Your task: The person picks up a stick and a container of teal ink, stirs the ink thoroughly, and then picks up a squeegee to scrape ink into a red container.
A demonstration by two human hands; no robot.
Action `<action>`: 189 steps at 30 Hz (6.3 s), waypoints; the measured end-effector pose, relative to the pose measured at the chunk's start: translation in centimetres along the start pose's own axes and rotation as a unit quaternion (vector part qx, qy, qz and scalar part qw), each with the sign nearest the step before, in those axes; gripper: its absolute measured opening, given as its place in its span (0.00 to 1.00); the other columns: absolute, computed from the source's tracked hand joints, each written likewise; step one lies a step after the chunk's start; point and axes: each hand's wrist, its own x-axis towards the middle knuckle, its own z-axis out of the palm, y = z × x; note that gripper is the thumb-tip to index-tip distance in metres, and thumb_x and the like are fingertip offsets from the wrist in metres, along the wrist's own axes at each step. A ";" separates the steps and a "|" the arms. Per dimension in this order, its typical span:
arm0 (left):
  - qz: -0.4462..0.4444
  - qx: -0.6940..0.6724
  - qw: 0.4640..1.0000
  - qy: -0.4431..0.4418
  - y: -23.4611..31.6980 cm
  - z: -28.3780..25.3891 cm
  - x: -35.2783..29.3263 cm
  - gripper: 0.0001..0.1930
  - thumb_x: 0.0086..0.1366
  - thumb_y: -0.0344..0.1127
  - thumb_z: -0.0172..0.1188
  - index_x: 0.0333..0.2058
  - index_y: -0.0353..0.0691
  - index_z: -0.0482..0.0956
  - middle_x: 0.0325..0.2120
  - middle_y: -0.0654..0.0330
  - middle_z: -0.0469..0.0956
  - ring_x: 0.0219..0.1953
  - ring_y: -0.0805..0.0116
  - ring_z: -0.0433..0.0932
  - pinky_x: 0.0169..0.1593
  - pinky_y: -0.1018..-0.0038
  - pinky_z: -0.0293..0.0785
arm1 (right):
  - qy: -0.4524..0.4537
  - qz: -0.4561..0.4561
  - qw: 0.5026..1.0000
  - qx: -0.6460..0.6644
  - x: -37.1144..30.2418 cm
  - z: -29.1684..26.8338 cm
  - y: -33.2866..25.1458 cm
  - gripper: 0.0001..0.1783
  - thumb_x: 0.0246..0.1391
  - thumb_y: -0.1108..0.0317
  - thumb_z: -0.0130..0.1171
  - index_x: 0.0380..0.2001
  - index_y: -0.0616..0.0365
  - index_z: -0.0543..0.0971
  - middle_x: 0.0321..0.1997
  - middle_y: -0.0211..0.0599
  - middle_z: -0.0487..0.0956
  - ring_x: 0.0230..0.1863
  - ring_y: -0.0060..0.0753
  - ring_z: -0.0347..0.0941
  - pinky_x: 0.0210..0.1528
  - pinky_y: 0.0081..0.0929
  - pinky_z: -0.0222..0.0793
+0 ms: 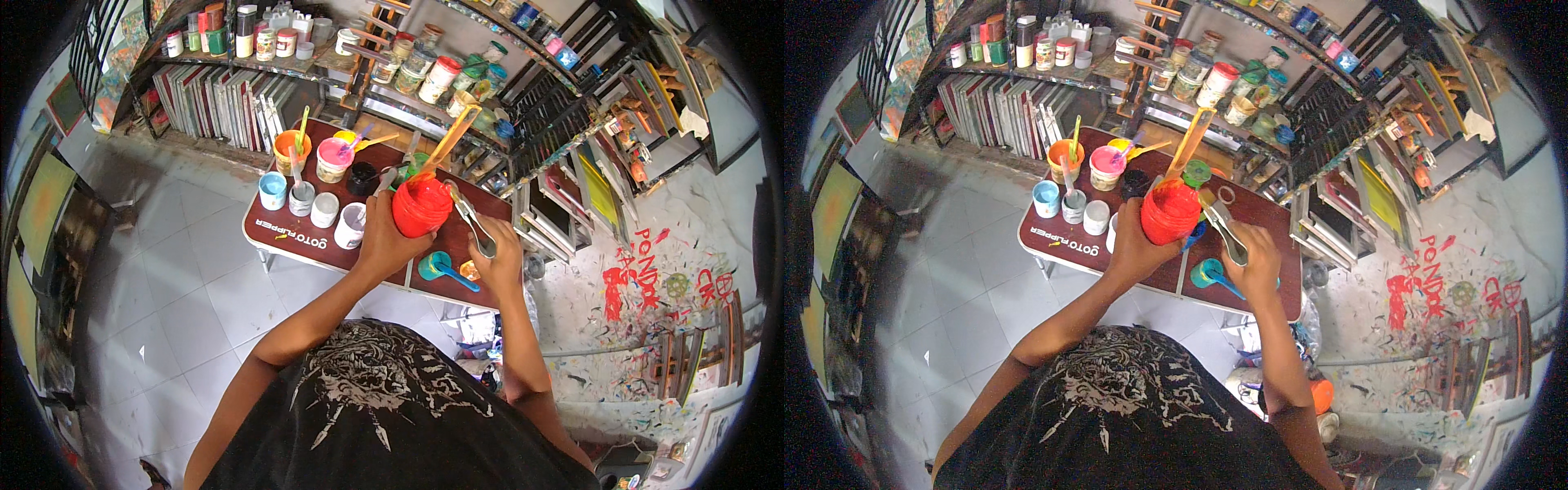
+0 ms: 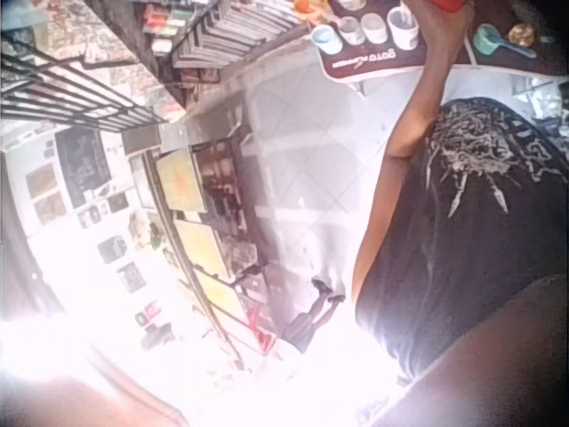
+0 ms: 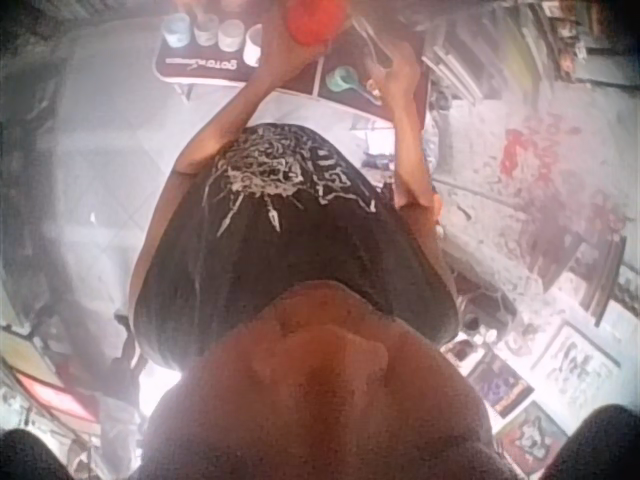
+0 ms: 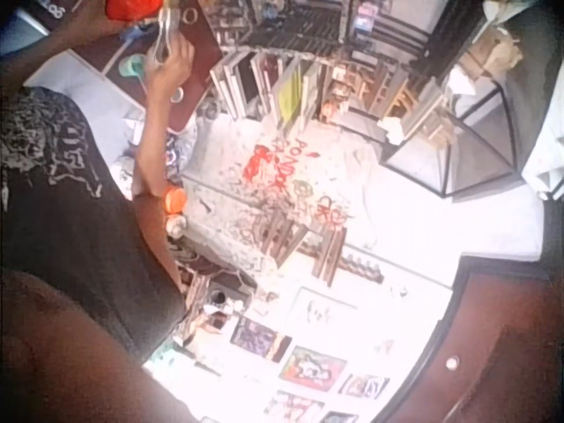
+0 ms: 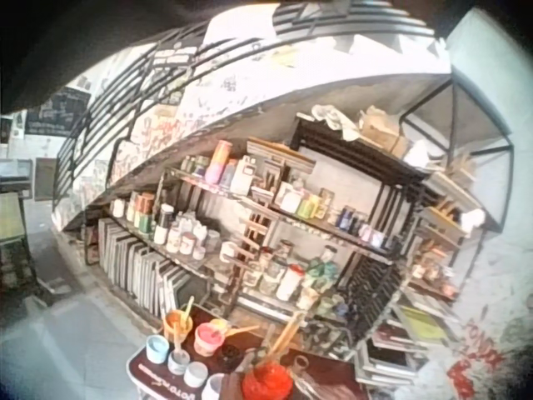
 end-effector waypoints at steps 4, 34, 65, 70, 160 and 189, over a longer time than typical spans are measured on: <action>0.012 -0.045 0.999 -0.007 0.1 0.1 0.3 0.34 0.38 0.42 0.73 0.41 0.32 0.64 0.37 0.51 0.67 0.41 0.57 0.70 0.45 0.64 0.67 | -0.057 0.037 0.995 -0.068 -0.3 -0.2 2.4 0.23 0.33 0.70 0.65 0.39 0.58 0.77 0.41 0.40 0.78 0.43 0.42 0.73 0.45 0.35 0.69; -0.028 -0.020 0.999 -0.029 -1.9 0.9 1.0 0.37 0.36 0.38 0.72 0.44 0.33 0.61 0.37 0.47 0.64 0.41 0.50 0.64 0.45 0.60 0.64 | 0.083 0.095 0.986 0.106 -0.8 0.6 -2.4 0.16 0.39 0.72 0.64 0.36 0.64 0.78 0.36 0.46 0.79 0.38 0.43 0.76 0.43 0.33 0.69; -0.029 -0.013 0.997 -0.065 -1.8 1.6 0.3 0.36 0.38 0.46 0.72 0.41 0.31 0.65 0.38 0.49 0.69 0.40 0.59 0.72 0.42 0.66 0.70 | 0.030 0.341 0.735 0.585 3.6 -0.5 7.5 0.18 0.51 0.70 0.57 0.46 0.62 0.70 0.40 0.38 0.77 0.40 0.28 0.74 0.44 0.29 0.71; -0.013 0.009 0.999 -0.046 -1.6 1.4 0.5 0.36 0.37 0.46 0.73 0.40 0.30 0.65 0.36 0.48 0.69 0.40 0.56 0.71 0.43 0.64 0.68 | -0.038 0.298 0.831 0.467 5.3 -2.1 5.9 0.17 0.50 0.71 0.58 0.44 0.63 0.72 0.39 0.35 0.77 0.39 0.23 0.73 0.44 0.23 0.67; -0.108 -0.050 0.992 -0.028 -3.9 2.5 0.7 0.36 0.35 0.41 0.74 0.39 0.30 0.64 0.35 0.50 0.73 0.37 0.64 0.76 0.39 0.70 0.74 | 0.280 0.279 0.844 0.363 -0.1 2.8 -1.9 0.22 0.49 0.72 0.61 0.45 0.62 0.63 0.42 0.39 0.71 0.44 0.28 0.68 0.49 0.25 0.64; -0.091 -0.065 0.993 -0.024 -2.2 1.1 1.6 0.36 0.36 0.43 0.73 0.39 0.29 0.62 0.37 0.46 0.64 0.41 0.52 0.67 0.45 0.61 0.65 | 0.188 0.169 0.957 0.141 -1.7 4.8 2.2 0.12 0.44 0.76 0.58 0.36 0.62 0.73 0.40 0.46 0.75 0.42 0.45 0.73 0.46 0.34 0.66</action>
